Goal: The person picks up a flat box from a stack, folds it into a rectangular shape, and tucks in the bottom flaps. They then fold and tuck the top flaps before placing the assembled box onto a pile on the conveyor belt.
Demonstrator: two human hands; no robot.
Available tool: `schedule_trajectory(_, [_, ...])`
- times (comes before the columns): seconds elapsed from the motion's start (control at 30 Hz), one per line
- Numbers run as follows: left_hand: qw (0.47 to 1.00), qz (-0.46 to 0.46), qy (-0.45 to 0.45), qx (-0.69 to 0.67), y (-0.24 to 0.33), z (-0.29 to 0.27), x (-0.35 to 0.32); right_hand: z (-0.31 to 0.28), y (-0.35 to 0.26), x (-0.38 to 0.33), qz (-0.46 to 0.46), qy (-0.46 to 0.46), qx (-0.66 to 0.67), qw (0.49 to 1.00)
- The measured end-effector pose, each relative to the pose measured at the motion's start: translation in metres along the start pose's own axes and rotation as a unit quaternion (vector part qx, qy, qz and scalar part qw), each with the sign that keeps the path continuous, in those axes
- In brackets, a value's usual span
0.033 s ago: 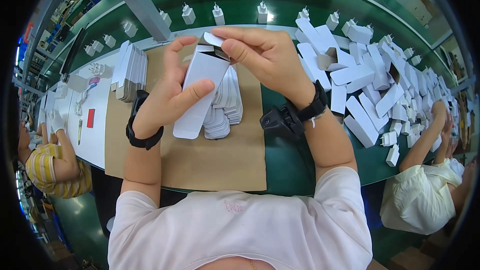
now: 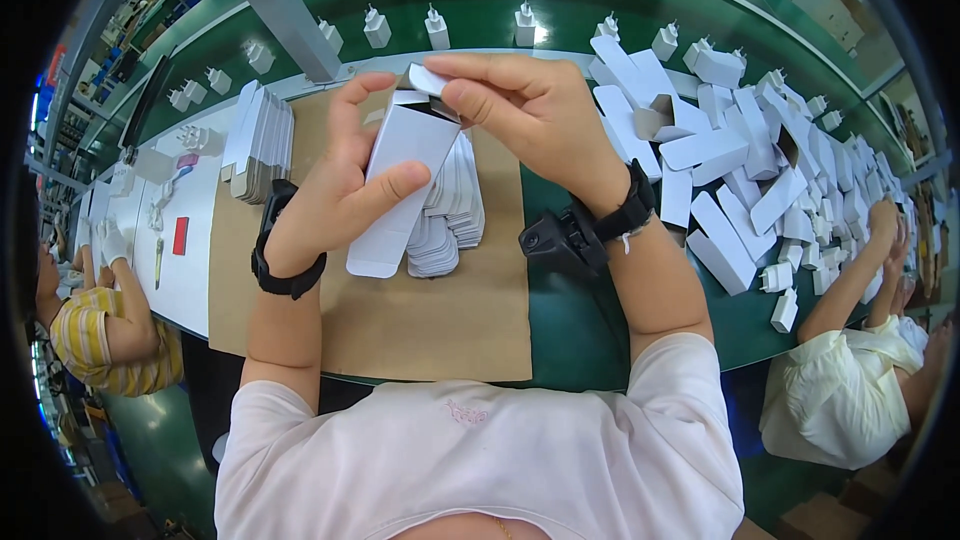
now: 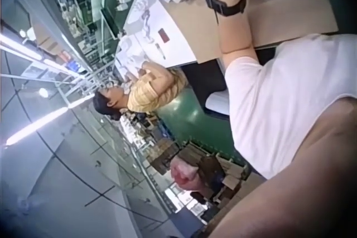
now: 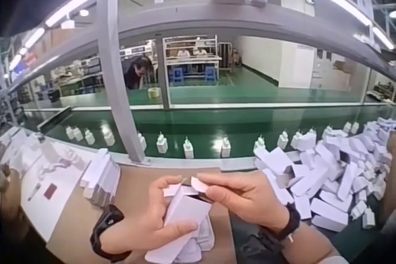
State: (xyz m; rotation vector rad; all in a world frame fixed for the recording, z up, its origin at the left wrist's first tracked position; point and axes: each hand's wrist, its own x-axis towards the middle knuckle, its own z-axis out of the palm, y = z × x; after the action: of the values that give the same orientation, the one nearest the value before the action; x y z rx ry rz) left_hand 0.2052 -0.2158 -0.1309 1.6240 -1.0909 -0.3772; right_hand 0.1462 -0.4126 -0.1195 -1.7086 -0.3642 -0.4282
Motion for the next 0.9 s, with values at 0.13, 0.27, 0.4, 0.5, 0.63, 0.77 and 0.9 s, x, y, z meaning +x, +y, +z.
schedule_trajectory(0.13, [0.999,-0.029,0.005,-0.026,0.003,0.000,-0.001,0.002,0.001,-0.002,0.032,-0.006,-0.015,0.999])
schedule_trajectory(0.27, [0.998,-0.045,0.027,-0.036,0.004,0.000,0.001,0.006,0.003,-0.002,0.101,-0.021,0.078,0.992])
schedule_trajectory(0.4, [0.999,-0.007,0.037,0.037,-0.009,-0.001,0.006,0.013,0.017,-0.004,0.029,-0.021,0.056,0.998])
schedule_trajectory(0.5, [0.997,-0.007,0.028,0.070,-0.008,-0.002,0.010,-0.004,0.016,-0.001,0.025,-0.039,0.005,0.999])
schedule_trajectory(0.63, [0.961,-0.058,0.147,0.225,-0.043,-0.028,0.014,-0.063,-0.015,-0.003,-0.050,0.220,-0.297,0.928])
schedule_trajectory(0.77, [0.866,-0.258,0.069,0.423,-0.072,-0.040,0.032,-0.182,-0.033,-0.049,-0.041,0.422,-0.640,0.641])
schedule_trajectory(0.9, [0.902,-0.354,0.059,0.239,-0.085,-0.042,0.025,-0.173,-0.021,-0.043,-0.041,0.390,-0.591,0.705])
